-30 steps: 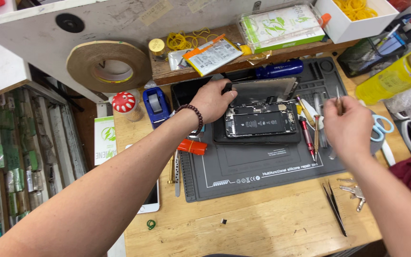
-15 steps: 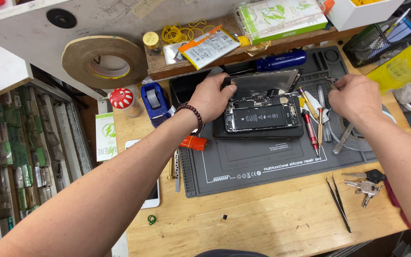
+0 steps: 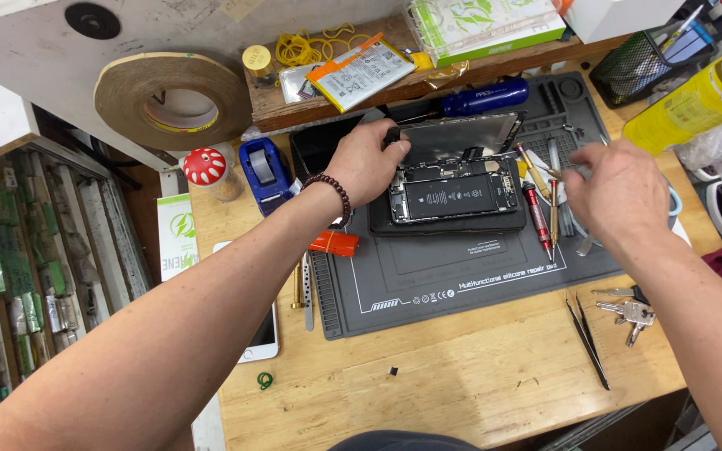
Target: The person repairs a smartphone at a workbench. They pry along the edge of the phone with a tool, use a yellow pry tool to open the back cover, lift the display assembly open, and use a screwdriver to work on the internal components while holding the phone steady.
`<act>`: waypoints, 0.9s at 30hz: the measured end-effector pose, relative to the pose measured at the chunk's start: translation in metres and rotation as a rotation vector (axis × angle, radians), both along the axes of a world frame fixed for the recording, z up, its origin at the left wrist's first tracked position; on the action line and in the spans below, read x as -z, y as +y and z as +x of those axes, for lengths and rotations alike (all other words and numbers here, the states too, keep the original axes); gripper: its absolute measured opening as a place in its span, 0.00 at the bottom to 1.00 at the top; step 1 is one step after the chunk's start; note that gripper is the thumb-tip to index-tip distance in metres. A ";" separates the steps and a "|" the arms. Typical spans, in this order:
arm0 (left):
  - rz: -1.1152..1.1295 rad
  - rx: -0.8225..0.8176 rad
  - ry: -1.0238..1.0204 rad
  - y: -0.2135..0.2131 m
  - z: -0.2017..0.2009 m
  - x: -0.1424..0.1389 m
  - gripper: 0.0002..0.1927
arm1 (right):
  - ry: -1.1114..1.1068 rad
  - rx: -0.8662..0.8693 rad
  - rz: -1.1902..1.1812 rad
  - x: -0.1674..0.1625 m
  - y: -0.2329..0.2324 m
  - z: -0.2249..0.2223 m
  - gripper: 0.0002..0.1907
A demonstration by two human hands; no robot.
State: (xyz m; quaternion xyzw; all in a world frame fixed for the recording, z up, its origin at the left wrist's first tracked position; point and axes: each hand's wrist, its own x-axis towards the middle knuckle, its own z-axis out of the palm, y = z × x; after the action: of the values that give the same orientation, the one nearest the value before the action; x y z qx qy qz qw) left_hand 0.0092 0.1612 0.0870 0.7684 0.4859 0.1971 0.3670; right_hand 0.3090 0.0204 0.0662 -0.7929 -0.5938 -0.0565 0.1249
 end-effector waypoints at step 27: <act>0.009 0.012 0.092 0.024 0.009 0.014 0.27 | 0.266 -0.379 0.108 -0.014 0.032 -0.118 0.12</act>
State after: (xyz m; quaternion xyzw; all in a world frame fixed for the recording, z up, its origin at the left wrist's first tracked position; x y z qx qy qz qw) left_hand 0.0187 0.1851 0.0730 0.7812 0.4967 0.1612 0.3421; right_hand 0.1906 0.0520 0.0805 -0.6597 -0.7065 0.0414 0.2527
